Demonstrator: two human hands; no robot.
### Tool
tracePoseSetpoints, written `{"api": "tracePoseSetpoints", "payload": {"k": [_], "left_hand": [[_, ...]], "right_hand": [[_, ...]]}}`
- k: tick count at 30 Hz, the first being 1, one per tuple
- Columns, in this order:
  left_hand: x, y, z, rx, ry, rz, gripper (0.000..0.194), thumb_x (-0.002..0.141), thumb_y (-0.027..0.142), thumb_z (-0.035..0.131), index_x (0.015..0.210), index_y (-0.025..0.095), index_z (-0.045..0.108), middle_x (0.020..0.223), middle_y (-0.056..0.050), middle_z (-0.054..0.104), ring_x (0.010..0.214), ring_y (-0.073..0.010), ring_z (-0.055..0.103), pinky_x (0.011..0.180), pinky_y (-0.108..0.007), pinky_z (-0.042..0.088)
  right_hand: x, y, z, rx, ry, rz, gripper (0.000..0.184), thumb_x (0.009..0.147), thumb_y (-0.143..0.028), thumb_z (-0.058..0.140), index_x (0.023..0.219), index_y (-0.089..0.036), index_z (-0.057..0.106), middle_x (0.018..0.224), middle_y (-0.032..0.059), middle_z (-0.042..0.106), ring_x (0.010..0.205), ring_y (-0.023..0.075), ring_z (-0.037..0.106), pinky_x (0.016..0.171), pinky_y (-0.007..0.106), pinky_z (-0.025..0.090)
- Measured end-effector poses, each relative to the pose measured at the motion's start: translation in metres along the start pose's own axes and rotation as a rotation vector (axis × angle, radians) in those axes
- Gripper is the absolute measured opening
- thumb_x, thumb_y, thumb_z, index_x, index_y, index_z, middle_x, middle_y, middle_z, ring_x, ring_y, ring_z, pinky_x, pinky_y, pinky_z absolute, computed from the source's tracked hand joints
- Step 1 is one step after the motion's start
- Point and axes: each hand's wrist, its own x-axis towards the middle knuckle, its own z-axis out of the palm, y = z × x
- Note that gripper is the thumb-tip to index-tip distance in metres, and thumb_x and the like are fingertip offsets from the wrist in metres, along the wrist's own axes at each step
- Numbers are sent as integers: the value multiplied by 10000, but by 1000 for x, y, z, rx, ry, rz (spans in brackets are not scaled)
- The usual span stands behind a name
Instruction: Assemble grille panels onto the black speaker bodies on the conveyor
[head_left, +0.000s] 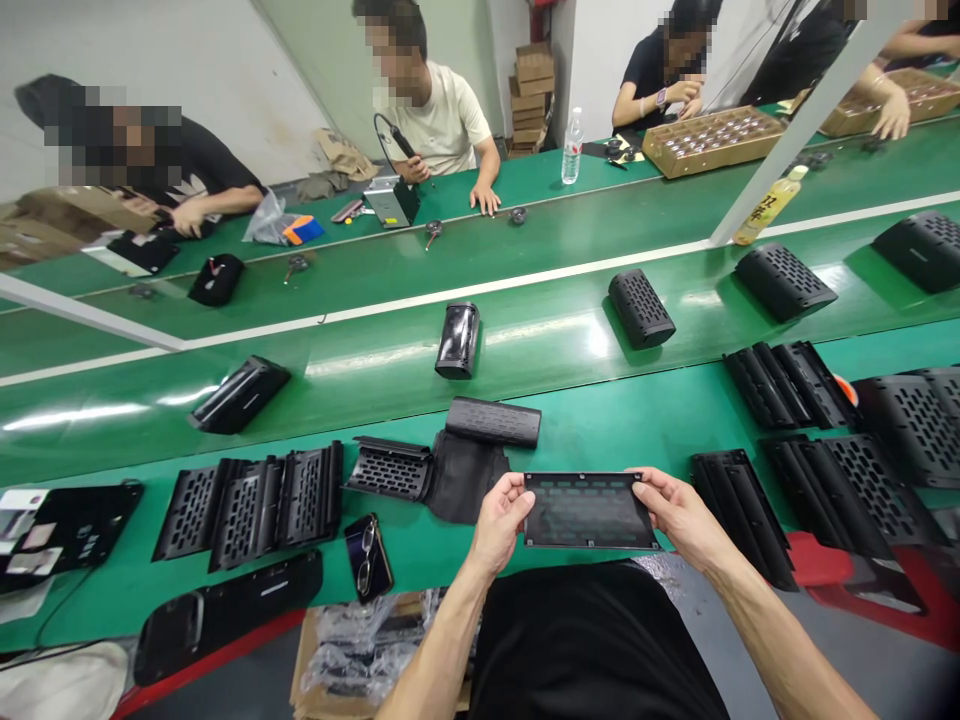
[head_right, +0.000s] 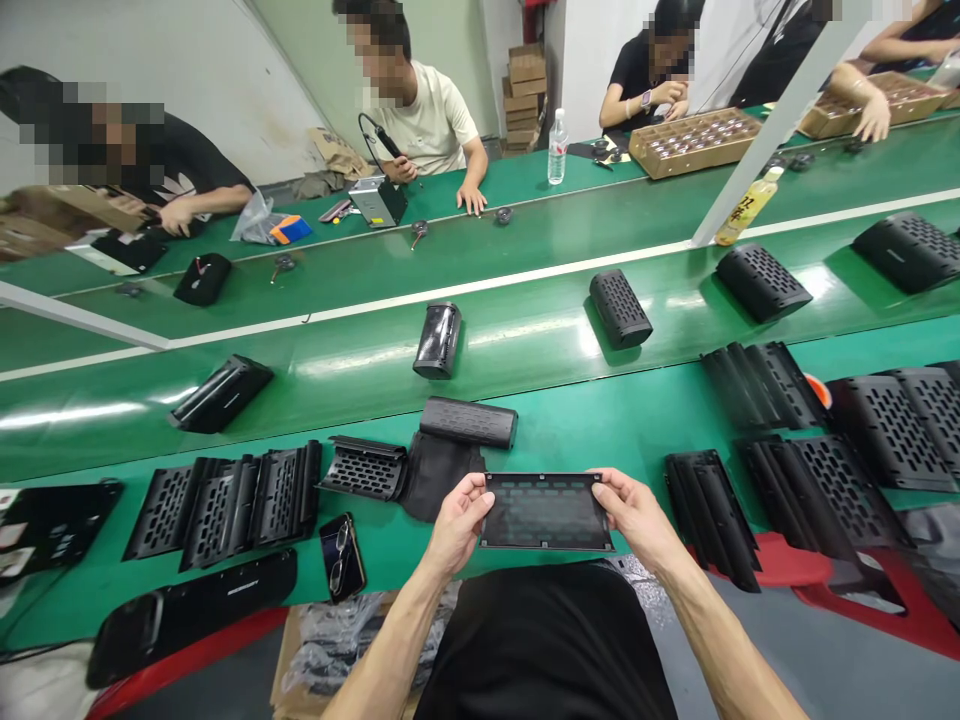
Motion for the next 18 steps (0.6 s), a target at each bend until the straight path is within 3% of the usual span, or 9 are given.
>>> {"api": "tracePoseSetpoints", "payload": {"k": [7, 18], "left_hand": [[-1, 7, -1, -38, -84, -29, 531, 715, 428, 936, 1112, 189, 674, 981, -44, 714, 772, -129, 646, 712, -236, 522], [5, 8, -3, -82, -105, -21, 524, 724, 393, 942, 1125, 187, 674, 1028, -57, 712, 825, -130, 661, 777, -252, 549]], "right_hand": [[-1, -2, -2, 39, 2, -24, 487, 769, -588, 884, 1048, -224, 719, 742, -24, 619, 549, 106, 457, 537, 251, 393], [6, -4, -8, -14, -22, -58, 466, 800, -586, 870, 1052, -223, 721, 826, 2, 642, 614, 120, 463, 572, 259, 390]]}}
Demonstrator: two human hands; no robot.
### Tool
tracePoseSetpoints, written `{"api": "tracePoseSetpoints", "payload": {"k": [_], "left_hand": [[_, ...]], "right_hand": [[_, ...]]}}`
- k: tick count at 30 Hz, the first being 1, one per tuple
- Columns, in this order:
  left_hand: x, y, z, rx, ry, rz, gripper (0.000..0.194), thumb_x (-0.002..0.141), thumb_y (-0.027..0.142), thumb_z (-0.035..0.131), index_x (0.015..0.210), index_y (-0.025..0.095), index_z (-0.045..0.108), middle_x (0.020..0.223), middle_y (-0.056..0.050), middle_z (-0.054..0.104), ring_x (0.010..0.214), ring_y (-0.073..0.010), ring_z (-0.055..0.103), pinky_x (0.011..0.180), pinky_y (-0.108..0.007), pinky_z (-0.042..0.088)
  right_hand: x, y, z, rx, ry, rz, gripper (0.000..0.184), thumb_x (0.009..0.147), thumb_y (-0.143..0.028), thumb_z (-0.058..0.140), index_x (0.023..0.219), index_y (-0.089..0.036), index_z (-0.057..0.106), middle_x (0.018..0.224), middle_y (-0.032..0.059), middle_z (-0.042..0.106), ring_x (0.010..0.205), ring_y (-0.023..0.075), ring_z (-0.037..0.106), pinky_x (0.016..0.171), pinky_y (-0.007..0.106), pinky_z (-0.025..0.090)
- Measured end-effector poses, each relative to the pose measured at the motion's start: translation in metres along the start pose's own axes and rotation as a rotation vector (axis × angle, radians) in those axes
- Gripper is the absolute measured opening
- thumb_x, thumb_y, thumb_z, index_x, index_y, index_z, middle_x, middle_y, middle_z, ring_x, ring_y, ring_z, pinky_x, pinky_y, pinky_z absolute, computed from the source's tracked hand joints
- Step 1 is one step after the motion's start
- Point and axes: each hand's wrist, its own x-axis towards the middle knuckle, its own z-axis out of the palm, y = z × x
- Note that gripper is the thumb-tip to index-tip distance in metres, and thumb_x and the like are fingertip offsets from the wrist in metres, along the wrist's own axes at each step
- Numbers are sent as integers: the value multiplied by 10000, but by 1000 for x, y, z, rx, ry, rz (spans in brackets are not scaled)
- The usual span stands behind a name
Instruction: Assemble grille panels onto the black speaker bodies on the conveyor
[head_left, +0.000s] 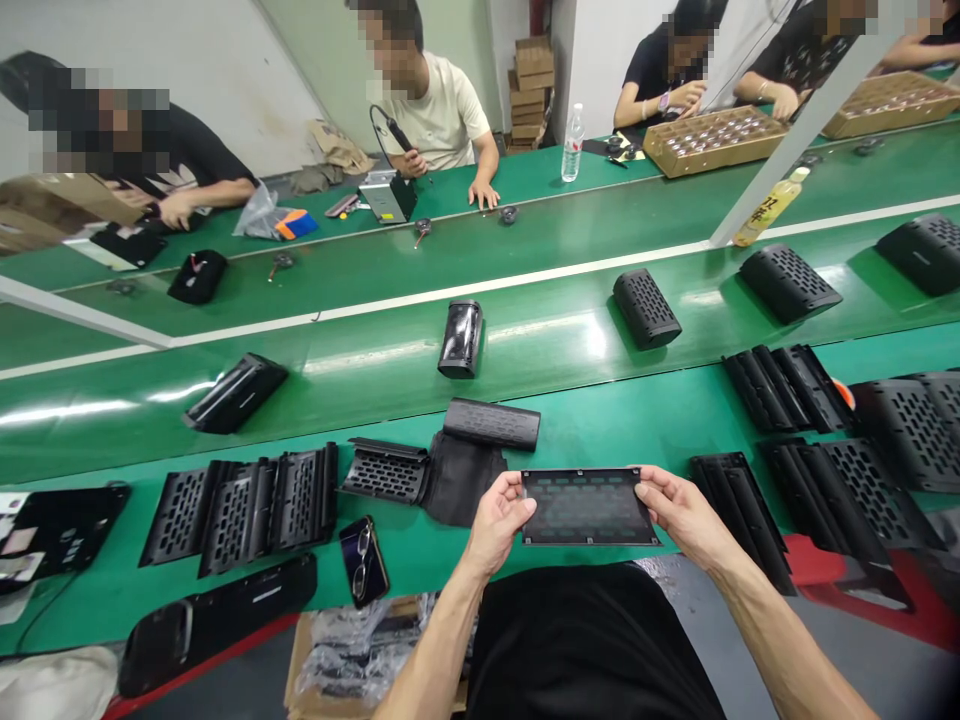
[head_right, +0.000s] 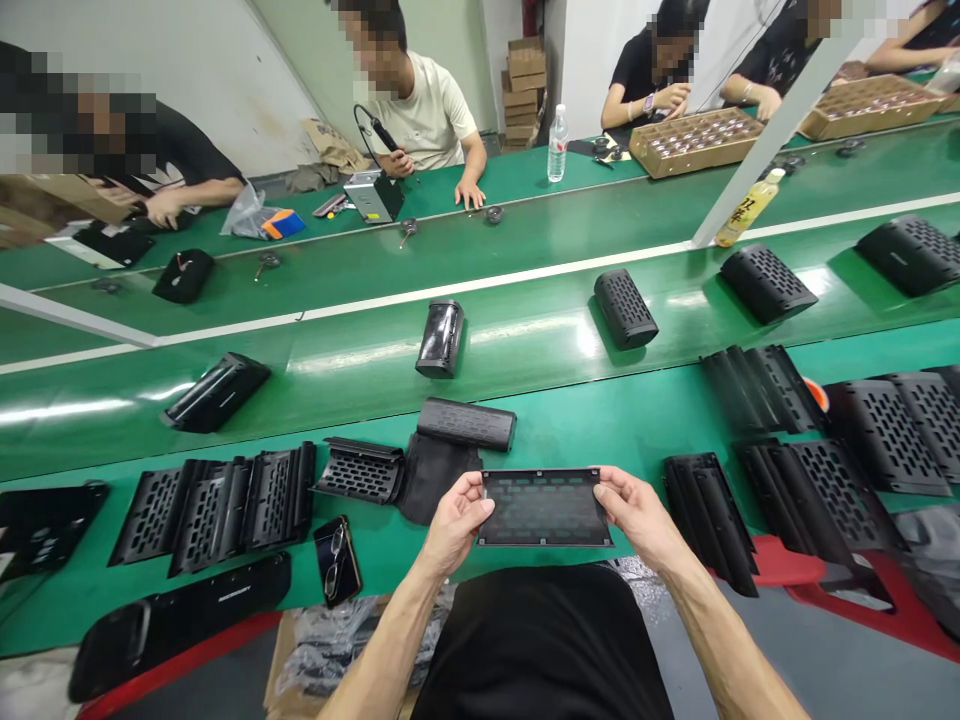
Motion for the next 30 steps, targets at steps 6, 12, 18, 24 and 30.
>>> {"api": "tracePoseSetpoints", "payload": {"k": [6, 12, 18, 24, 30], "left_hand": [[3, 1, -4, -15, 47, -5, 471, 743, 399, 929, 1077, 188, 671, 841, 30, 575, 659, -68, 486, 570, -169, 404], [6, 2, -6, 7, 67, -2, 485, 733, 412, 921, 1077, 186, 665, 837, 31, 544, 647, -71, 447, 548, -175, 362], [10, 2, -8, 13, 76, 10, 510, 744, 429, 922, 1105, 181, 661, 838, 37, 537, 626, -62, 426, 516, -171, 333], [15, 0, -11, 6, 44, 28, 506, 770, 429, 913, 1137, 178, 671, 869, 19, 576, 643, -61, 463, 540, -170, 376], [19, 2, -15, -1, -33, 64, 542, 749, 367, 933, 1181, 186, 660, 1065, -65, 698, 938, -162, 659, 867, -283, 534]], "right_hand": [[4, -8, 10, 18, 31, 41, 481, 763, -620, 882, 998, -233, 719, 809, -3, 618, 590, 121, 467, 559, 269, 432], [14, -12, 20, -15, 96, 19, 507, 725, -643, 893, 916, -213, 703, 729, -16, 579, 597, 120, 457, 538, 243, 430], [19, -12, 20, -19, 81, -2, 449, 784, -602, 872, 903, -208, 692, 735, -27, 580, 609, 110, 452, 543, 220, 425], [24, -15, 17, 9, 49, 7, 420, 809, -570, 871, 935, -206, 701, 772, -14, 620, 630, 116, 496, 573, 229, 462], [26, -27, 19, -16, 39, 11, 460, 774, -576, 897, 976, -202, 718, 803, 7, 652, 643, 127, 516, 566, 235, 455]]}}
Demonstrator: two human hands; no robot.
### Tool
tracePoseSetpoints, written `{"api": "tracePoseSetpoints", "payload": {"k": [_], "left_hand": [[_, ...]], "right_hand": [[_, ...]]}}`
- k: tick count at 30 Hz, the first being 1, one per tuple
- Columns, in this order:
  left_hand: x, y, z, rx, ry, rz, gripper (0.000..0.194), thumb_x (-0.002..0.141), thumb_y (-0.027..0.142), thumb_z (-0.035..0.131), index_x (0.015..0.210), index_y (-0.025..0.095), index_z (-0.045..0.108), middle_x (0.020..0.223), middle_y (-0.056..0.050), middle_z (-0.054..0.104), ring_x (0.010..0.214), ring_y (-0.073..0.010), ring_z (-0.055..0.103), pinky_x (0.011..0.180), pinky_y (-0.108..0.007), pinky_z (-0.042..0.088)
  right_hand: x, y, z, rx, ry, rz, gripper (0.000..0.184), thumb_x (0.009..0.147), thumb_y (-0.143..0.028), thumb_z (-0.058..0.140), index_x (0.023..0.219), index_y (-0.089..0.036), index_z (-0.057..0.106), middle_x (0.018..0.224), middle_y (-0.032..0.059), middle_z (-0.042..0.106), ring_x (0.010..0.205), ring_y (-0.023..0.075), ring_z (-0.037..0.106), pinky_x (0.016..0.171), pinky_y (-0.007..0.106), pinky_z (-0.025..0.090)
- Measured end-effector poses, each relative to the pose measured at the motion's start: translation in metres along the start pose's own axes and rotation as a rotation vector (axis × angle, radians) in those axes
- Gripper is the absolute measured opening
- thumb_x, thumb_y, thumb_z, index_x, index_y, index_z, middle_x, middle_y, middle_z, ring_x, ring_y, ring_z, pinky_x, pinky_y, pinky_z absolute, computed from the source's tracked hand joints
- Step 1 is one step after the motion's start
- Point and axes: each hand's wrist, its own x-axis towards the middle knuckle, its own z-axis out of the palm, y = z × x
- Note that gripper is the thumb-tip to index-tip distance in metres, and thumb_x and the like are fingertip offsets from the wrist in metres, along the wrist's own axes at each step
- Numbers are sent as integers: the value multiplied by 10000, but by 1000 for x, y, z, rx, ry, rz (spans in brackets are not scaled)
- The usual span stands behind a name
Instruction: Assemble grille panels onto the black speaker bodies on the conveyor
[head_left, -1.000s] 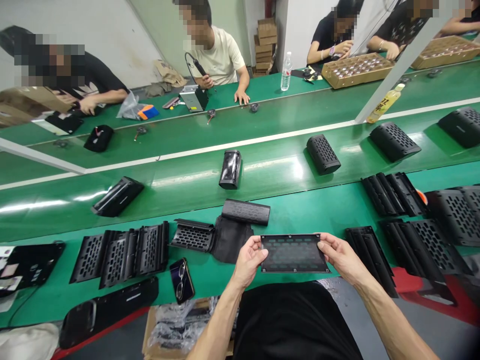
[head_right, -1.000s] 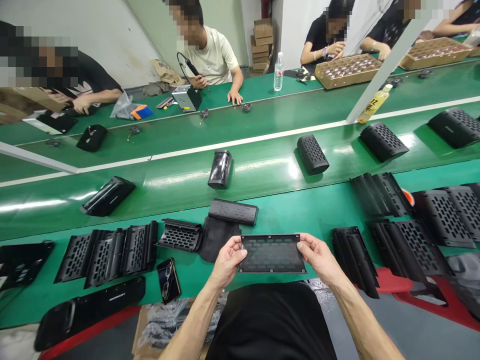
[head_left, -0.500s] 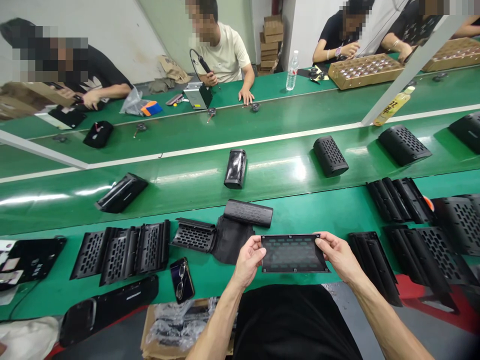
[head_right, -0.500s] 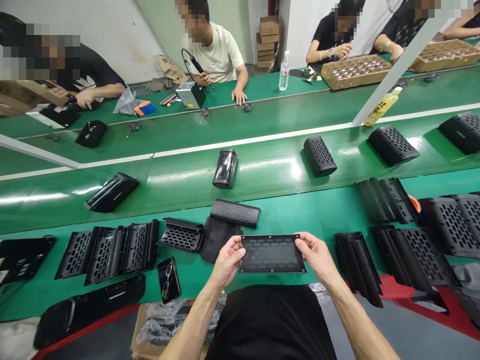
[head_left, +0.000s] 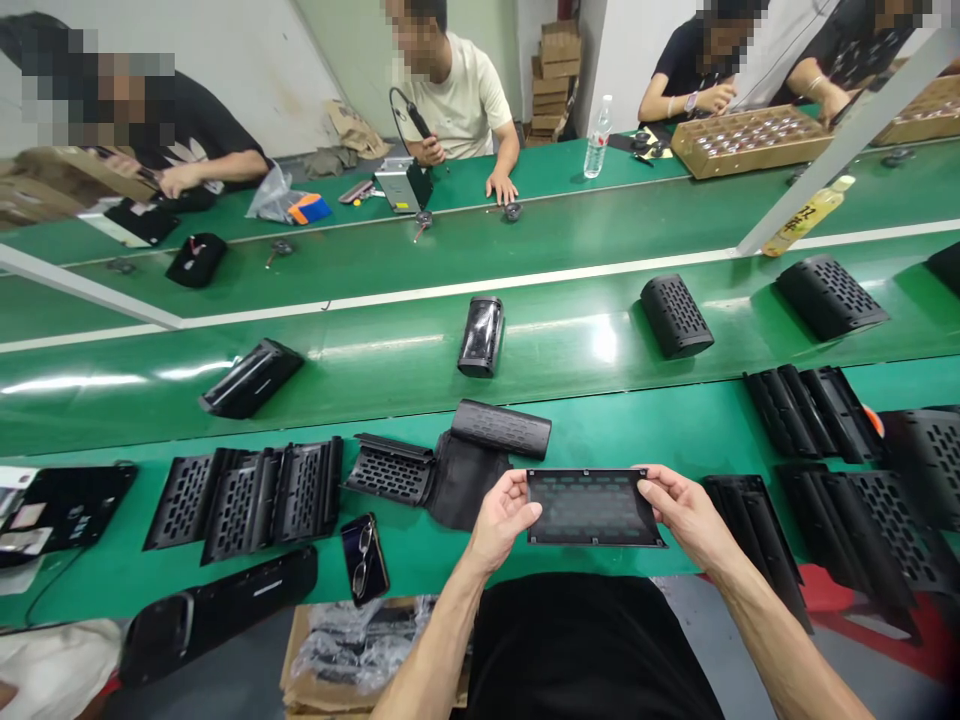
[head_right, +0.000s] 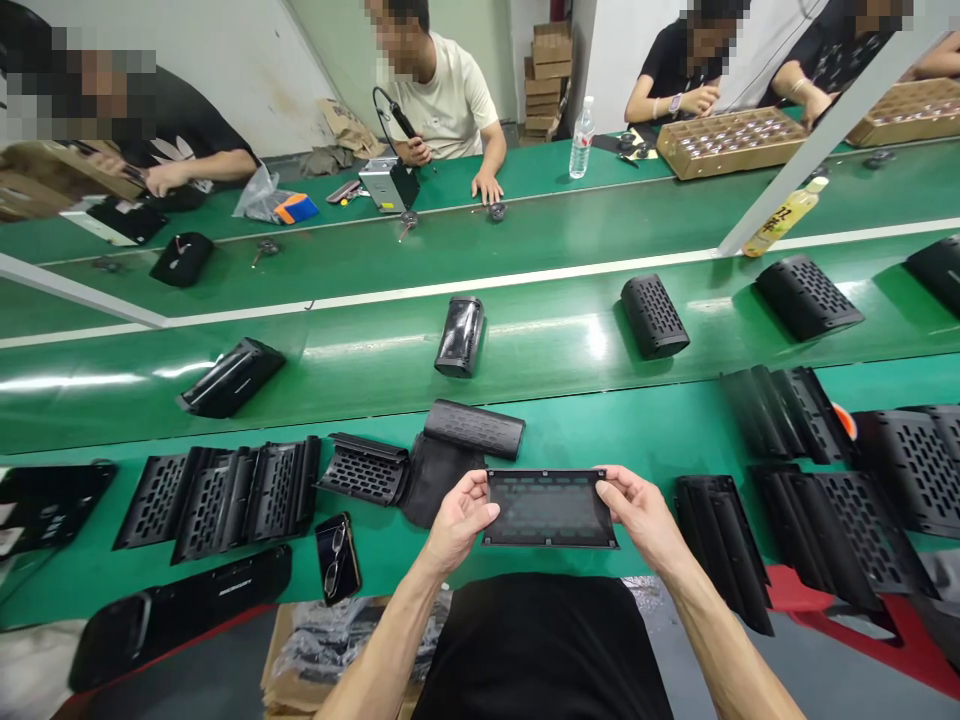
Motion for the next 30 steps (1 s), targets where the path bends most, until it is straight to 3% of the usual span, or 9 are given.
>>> {"api": "tracePoseSetpoints", "payload": {"k": [7, 13, 21, 24, 27, 30], "left_hand": [[7, 2, -5, 6, 26, 20, 523, 745, 341, 931, 1165, 181, 663, 1050, -55, 705, 909, -144, 660, 849, -268, 522], [12, 8, -9, -37, 58, 40, 537, 743, 312, 931, 1196, 174, 678, 1082, -78, 728, 946, -164, 681, 877, -292, 534], [24, 19, -19, -150, 110, 86, 565, 712, 332, 952, 1202, 186, 712, 1073, -87, 751, 939, -185, 706, 884, -317, 549], [24, 24, -26, -199, 121, 108, 552, 764, 398, 921, 1232, 187, 720, 1083, -95, 746, 953, -198, 706, 883, -321, 554], [23, 28, -25, -338, 91, 150, 763, 804, 661, 823, 1408, 231, 645, 1295, -140, 705, 1143, -285, 690, 981, -405, 550], [26, 28, -16, -412, -18, 212, 1068, 627, 735, 906, 1533, 306, 538, 1515, -141, 599, 1389, -386, 559, 1137, -519, 465]], "right_hand": [[7, -6, 3, -6, -1, 15, 473, 737, -555, 930, 990, -195, 757, 745, -17, 617, 578, 98, 460, 531, 225, 417], [16, -18, 13, 102, -57, 81, 443, 725, -506, 960, 987, -211, 755, 753, -13, 653, 565, 102, 522, 527, 228, 469], [41, -26, 25, 120, -92, 110, 407, 745, -447, 972, 997, -210, 758, 742, -21, 661, 537, 76, 521, 501, 190, 465], [51, -32, 34, 141, -97, 116, 396, 726, -414, 990, 971, -216, 752, 711, -35, 646, 519, 69, 515, 484, 177, 461], [60, -38, 54, 217, -73, 125, 397, 694, -369, 1013, 939, -230, 734, 675, -48, 644, 518, 71, 544, 495, 169, 481], [66, -40, 85, 306, -51, 145, 428, 635, -332, 1042, 887, -238, 709, 690, -45, 675, 545, 92, 600, 530, 190, 529]]}}
